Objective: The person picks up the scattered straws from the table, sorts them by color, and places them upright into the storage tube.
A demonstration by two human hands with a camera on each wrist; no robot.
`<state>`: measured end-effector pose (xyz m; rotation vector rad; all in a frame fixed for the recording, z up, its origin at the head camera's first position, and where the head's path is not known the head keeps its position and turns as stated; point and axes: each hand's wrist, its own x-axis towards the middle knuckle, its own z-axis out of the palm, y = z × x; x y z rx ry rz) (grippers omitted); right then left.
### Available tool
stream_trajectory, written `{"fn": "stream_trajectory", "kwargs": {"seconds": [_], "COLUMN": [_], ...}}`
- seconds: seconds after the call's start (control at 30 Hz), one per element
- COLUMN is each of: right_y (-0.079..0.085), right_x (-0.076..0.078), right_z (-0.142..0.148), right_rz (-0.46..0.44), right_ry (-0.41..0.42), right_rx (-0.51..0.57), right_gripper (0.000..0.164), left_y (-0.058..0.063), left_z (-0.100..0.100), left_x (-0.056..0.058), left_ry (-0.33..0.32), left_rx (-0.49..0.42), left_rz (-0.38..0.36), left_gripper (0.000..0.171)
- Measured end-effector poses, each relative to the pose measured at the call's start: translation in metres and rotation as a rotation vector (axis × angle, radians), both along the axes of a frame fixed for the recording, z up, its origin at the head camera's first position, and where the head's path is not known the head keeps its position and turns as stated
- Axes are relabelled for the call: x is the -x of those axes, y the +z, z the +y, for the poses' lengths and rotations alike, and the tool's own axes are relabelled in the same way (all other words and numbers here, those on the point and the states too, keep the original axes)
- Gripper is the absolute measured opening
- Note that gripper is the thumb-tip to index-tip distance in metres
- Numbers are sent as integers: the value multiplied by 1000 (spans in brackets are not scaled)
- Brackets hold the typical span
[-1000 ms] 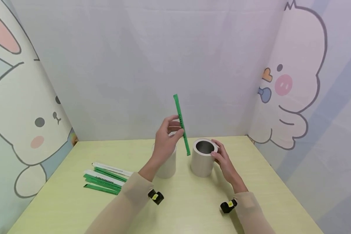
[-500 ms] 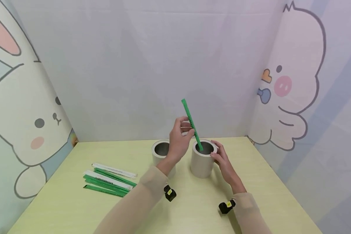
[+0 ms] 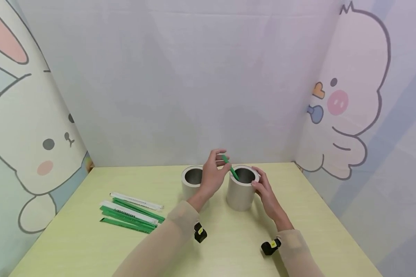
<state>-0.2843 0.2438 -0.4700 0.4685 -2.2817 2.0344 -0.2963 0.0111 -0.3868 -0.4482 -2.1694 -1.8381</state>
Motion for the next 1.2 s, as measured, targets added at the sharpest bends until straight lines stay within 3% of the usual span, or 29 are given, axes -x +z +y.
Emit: {"fn": "stream_trajectory", "kwargs": {"seconds": [0.17,0.3,0.43,0.6,0.7,0.87,1.07,1.2], "right_y": [-1,-2,-2,-1,-1,-1,-2,-1], "right_x": [0,0,0,0,0,1,1,1], "right_z": [1,1,0,-1,-1,0,0,0], "right_rz": [14,21,19,19,18,16,18,18], "right_ry": [6,6,5,10,7,12,15,20], "right_rx": [7,14,13,12,20,28,20,24], "right_gripper": [55,55,55,55,55,55,56,56], "left_y": [10,21,27,27,21,1,-22,-34], "left_z": [-16,-44,-87,-154,-192,-242,-280,-299], "left_x": [-1,-5,-14,-31,-43,-61,-81,-87], "left_ry": [-17,-36,-103,-184,-211,-274,-343,-373], "left_rx": [14,47,155,383,529,700,815,865], "left_rz": [12,59,137,245,266,219,166,144], "left_gripper": [52,52,55,56,56,51,44,47]}}
